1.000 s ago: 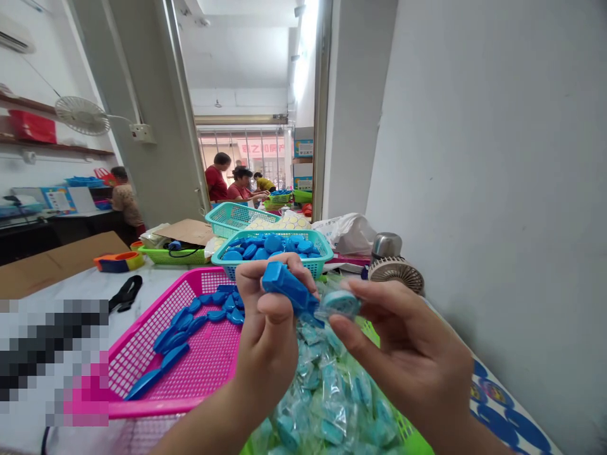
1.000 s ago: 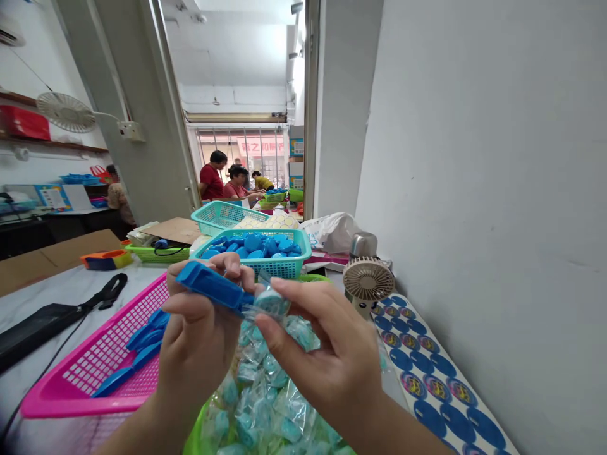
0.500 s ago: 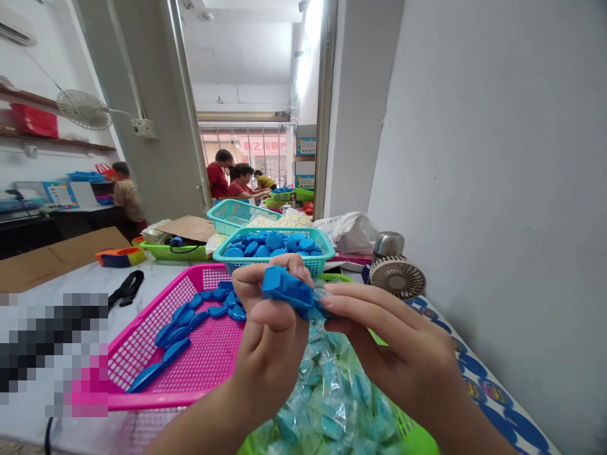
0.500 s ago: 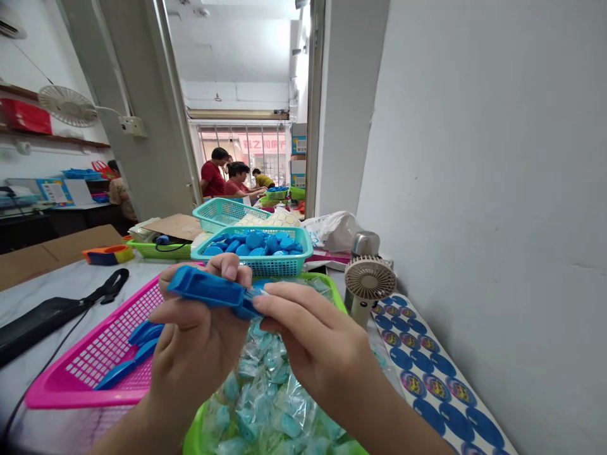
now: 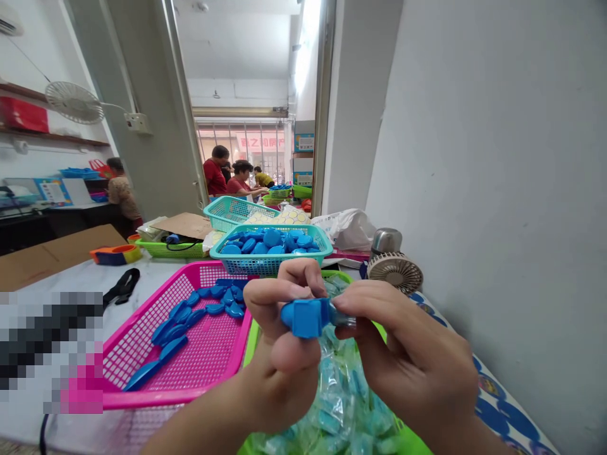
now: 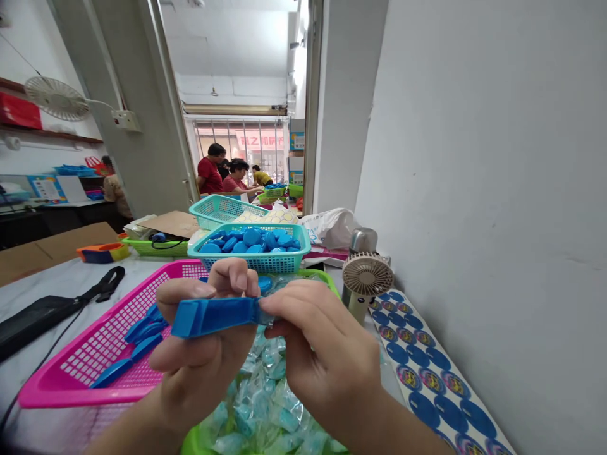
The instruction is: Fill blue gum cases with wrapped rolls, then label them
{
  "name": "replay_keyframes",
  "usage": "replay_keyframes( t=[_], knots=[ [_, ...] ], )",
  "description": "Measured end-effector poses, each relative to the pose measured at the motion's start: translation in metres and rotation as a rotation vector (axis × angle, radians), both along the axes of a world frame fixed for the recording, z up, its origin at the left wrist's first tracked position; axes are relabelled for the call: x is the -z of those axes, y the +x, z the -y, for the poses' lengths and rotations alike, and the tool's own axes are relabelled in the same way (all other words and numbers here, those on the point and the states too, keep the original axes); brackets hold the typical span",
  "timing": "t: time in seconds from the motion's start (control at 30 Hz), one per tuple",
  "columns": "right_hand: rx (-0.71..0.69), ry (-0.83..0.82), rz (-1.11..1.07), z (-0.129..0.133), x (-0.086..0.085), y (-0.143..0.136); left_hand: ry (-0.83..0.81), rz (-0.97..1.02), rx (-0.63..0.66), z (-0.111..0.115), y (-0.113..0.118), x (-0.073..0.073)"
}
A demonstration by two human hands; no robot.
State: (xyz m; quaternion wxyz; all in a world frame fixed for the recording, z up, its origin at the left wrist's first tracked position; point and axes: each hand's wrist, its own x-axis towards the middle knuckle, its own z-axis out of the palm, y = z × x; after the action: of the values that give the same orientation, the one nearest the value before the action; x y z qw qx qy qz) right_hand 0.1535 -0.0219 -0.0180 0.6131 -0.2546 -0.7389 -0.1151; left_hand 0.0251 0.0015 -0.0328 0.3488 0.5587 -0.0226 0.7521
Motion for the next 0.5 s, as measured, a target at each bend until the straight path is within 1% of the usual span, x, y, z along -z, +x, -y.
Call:
replay_keyframes(
  t=[0.07, 0.1, 0.2, 0.27, 0.33, 0.37, 0.43, 0.5],
  knots=[
    [-0.032, 0.016, 0.006, 0.000, 0.000, 0.000, 0.007, -0.021, -0.017, 0.001, 0.003, 0.001],
    [-0.059, -0.005, 0.002, 0.000, 0.000, 0.000, 0.010, -0.027, -0.022, 0.001, 0.004, 0.001],
    [-0.142, -0.149, -0.078, -0.001, 0.001, 0.000, 0.018, -0.041, -0.084, 0.001, 0.004, 0.002],
    [-0.177, -0.214, -0.176, -0.001, 0.002, -0.002, 0.090, -0.070, -0.156, -0.001, 0.003, 0.002],
    [-0.187, -0.216, -0.221, -0.001, 0.003, -0.003, 0.162, -0.087, -0.216, -0.004, 0.001, 0.001],
    [-0.196, -0.205, -0.214, -0.001, 0.004, -0.004, 0.178, -0.069, -0.224, -0.005, -0.001, 0.000],
    [-0.203, -0.181, -0.163, -0.002, 0.005, -0.004, 0.164, -0.014, -0.189, -0.007, -0.004, -0.002],
    [-0.207, -0.174, -0.108, -0.003, 0.007, -0.002, 0.134, -0.024, -0.122, -0.006, -0.009, -0.003]
  ],
)
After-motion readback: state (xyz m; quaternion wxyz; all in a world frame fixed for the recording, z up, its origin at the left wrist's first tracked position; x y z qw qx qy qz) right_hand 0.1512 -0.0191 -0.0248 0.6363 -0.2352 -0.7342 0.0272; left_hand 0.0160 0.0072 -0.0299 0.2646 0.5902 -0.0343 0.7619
